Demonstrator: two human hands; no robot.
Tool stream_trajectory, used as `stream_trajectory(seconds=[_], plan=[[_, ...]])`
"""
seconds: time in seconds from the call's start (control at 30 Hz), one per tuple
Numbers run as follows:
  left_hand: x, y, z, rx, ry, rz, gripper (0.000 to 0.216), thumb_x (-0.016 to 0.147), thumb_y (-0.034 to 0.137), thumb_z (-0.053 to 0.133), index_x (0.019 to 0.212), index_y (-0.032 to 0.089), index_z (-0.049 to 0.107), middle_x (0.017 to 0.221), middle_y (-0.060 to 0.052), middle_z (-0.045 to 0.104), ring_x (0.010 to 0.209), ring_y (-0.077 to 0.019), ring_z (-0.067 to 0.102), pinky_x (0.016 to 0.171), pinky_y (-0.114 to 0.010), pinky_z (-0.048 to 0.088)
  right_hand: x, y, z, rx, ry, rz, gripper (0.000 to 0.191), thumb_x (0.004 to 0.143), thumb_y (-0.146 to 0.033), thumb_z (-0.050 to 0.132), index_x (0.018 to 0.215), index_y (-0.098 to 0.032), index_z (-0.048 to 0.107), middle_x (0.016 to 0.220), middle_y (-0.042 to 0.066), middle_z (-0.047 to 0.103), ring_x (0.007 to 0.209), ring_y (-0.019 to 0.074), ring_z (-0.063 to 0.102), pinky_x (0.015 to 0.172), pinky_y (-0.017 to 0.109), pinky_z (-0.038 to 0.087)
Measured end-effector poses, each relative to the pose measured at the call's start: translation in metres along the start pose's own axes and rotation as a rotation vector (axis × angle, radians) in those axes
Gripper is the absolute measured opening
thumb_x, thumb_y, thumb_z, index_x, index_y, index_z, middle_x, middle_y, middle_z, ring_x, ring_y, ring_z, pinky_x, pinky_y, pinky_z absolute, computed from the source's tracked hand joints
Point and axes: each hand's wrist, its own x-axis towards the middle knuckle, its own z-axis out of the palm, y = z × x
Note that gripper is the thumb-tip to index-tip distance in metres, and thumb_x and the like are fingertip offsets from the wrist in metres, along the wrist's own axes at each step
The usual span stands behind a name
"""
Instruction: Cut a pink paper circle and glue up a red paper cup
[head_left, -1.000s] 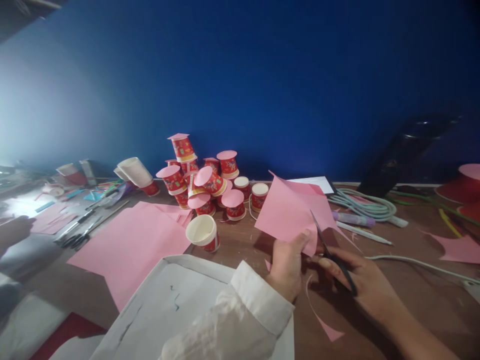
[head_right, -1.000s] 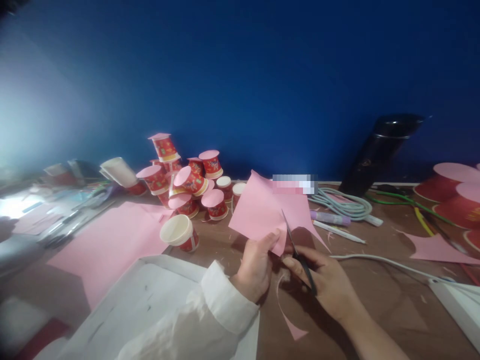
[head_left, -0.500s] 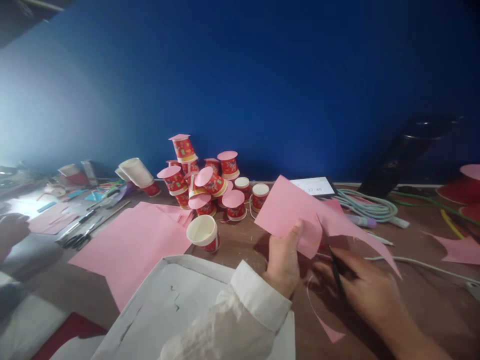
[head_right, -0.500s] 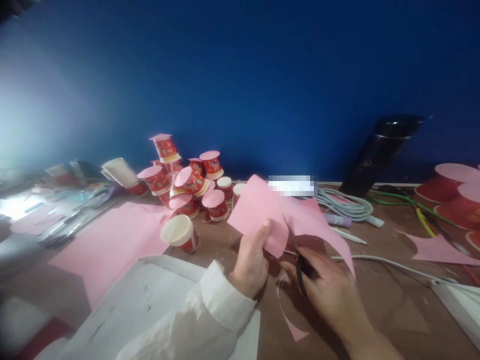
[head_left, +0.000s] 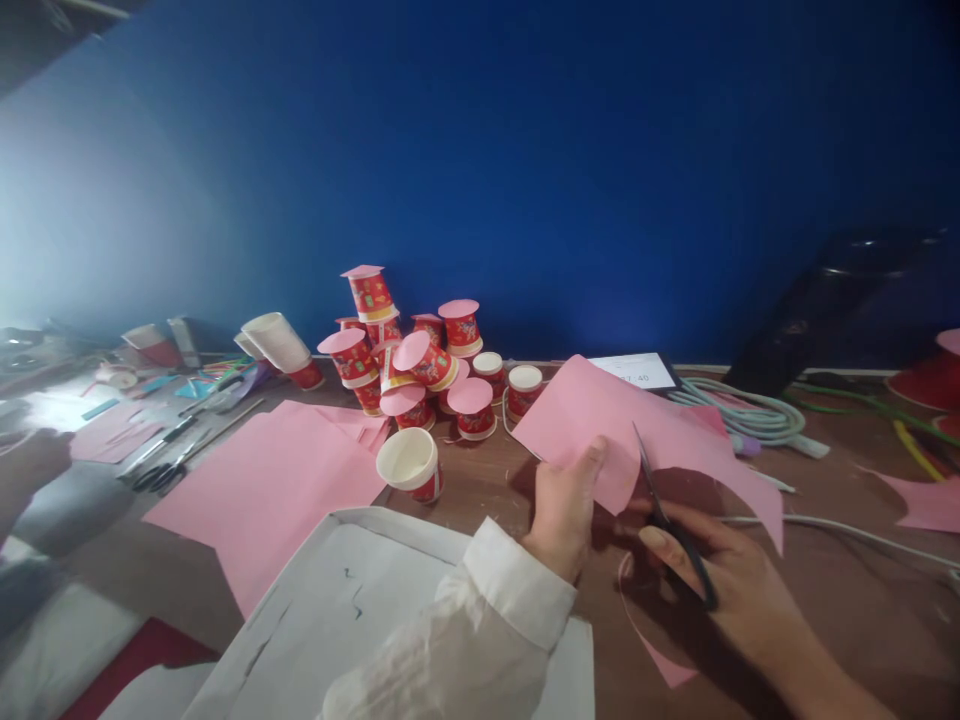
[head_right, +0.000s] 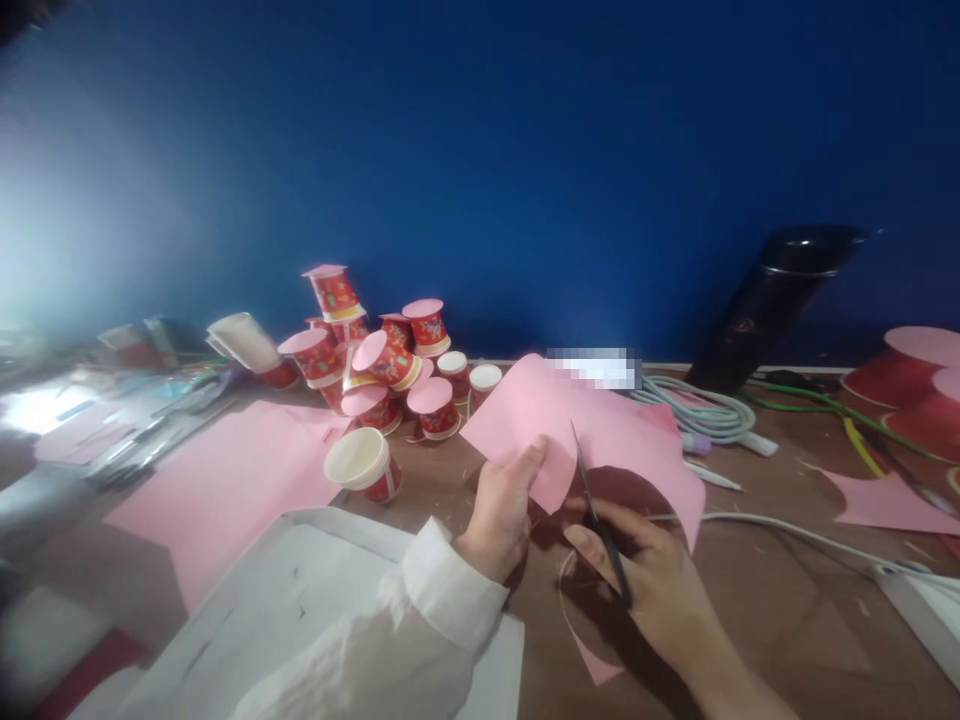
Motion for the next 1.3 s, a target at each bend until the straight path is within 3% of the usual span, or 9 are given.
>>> stream_trajectory(seconds=[0.17,0.33,0.67,1.03,1.3], plan=[[-0.001,0.002,-0.001,0.093,0.004,0.022,0.035,0.075,0.045,0.086,0.083,0.013,0.075,0.09,-0.011,0.078,0.083,-0.023,0.071,0.082,-0.036,0.055,-0.006,-0.017,0.002,0.051,-0.009,0.019,0.049,0.084,-0.069,0.066,0.1,-0.025,0.08,0.072,0.003,0.077,0.061,0.0194,0.07,0.055,0.025,0.056],[0.001,0.0,-0.002,0.114,-0.002,0.024,0.036,0.075,0.046,0.086,0.083,0.013,0.076,0.089,-0.01,0.078,0.08,-0.0224,0.07,0.077,-0.034,0.055,-0.003,-0.014,0.0,0.036,-0.017,0.013,0.048,0.084,-0.068,0.067,0.099,-0.025,0.08,0.07,0.003,0.076,0.061,0.0203,0.069,0.056,0.027,0.057],[0.003,-0.001,-0.003,0.08,-0.01,0.016,0.04,0.072,0.049,0.089,0.087,0.014,0.077,0.097,-0.012,0.08,0.097,-0.0289,0.074,0.089,-0.038,0.057,-0.002,-0.011,-0.004,0.017,-0.014,0.008,0.049,0.084,-0.067,0.067,0.102,-0.024,0.082,0.087,0.007,0.083,0.082,0.026,0.08,0.066,0.027,0.062],[0.002,0.001,-0.002,0.081,-0.02,0.032,0.04,0.074,0.045,0.087,0.094,0.012,0.078,0.105,-0.015,0.08,0.097,-0.0289,0.074,0.09,-0.039,0.056,0.01,0.01,-0.014,-0.038,-0.116,-0.053,0.049,0.085,-0.065,0.068,0.105,-0.023,0.083,0.091,0.009,0.084,0.08,0.0261,0.081,0.065,0.027,0.064],[0.003,0.002,-0.003,0.105,-0.017,0.023,0.036,0.075,0.045,0.085,0.091,0.013,0.078,0.102,-0.014,0.08,0.1,-0.0291,0.075,0.092,-0.039,0.057,0.001,0.002,-0.01,-0.065,-0.046,-0.006,0.053,0.086,-0.068,0.066,0.11,-0.024,0.082,0.101,0.009,0.084,0.086,0.025,0.08,0.074,0.029,0.063]])
